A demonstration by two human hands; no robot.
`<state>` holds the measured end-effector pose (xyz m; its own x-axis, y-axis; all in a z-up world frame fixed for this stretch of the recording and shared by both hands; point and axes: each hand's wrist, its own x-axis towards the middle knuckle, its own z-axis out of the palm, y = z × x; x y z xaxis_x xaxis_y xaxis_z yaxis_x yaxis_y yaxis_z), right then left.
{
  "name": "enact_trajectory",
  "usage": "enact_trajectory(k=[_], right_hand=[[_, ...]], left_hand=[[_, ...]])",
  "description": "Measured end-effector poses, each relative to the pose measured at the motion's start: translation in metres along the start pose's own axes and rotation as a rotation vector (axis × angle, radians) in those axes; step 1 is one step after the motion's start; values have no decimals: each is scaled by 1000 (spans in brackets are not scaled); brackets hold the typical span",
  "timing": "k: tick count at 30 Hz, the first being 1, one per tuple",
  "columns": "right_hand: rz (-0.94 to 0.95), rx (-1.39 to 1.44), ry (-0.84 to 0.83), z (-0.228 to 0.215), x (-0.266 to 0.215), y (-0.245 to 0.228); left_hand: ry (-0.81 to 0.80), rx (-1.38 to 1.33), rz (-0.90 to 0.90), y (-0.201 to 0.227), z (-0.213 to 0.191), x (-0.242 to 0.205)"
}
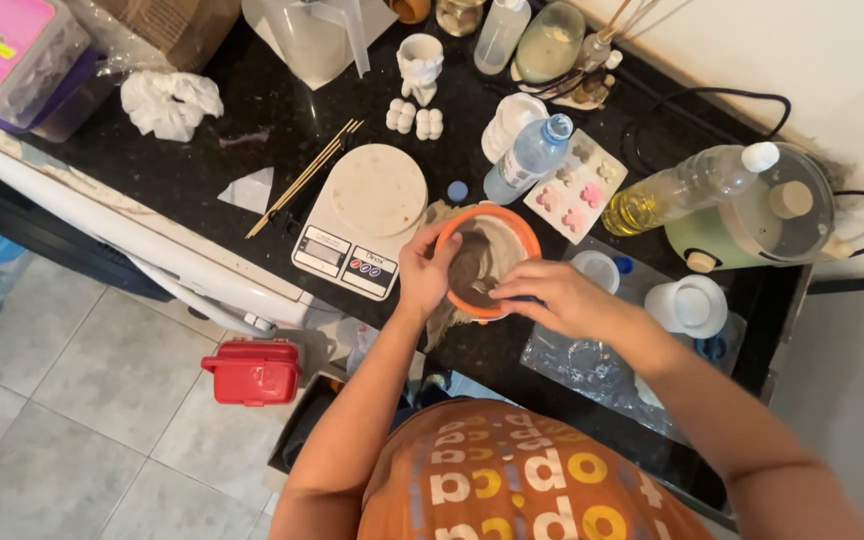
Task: Mixing a powdered substance with liquid in a bowl using a spoon to create a paste
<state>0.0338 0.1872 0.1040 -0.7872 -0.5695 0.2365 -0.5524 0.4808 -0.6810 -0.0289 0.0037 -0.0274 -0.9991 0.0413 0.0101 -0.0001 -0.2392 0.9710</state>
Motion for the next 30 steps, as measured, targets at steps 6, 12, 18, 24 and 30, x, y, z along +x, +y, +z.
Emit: enact_trajectory(k=[6, 12, 18, 24, 30], right_hand=[[-114, 35, -94, 14, 22, 31], [-147, -181, -41, 1, 33, 49], [-52, -387, -57, -3, 5, 49], [105, -259, -20, 13, -26, 35], [95, -9, 155, 37, -6, 10]], left_hand=[[18, -29, 9, -17, 1, -1], [28, -34, -24, -11, -1, -3], [43, -63, -48, -12, 3, -5], [52, -72, -31, -21, 4, -3], [43, -50, -27, -6, 4, -6]])
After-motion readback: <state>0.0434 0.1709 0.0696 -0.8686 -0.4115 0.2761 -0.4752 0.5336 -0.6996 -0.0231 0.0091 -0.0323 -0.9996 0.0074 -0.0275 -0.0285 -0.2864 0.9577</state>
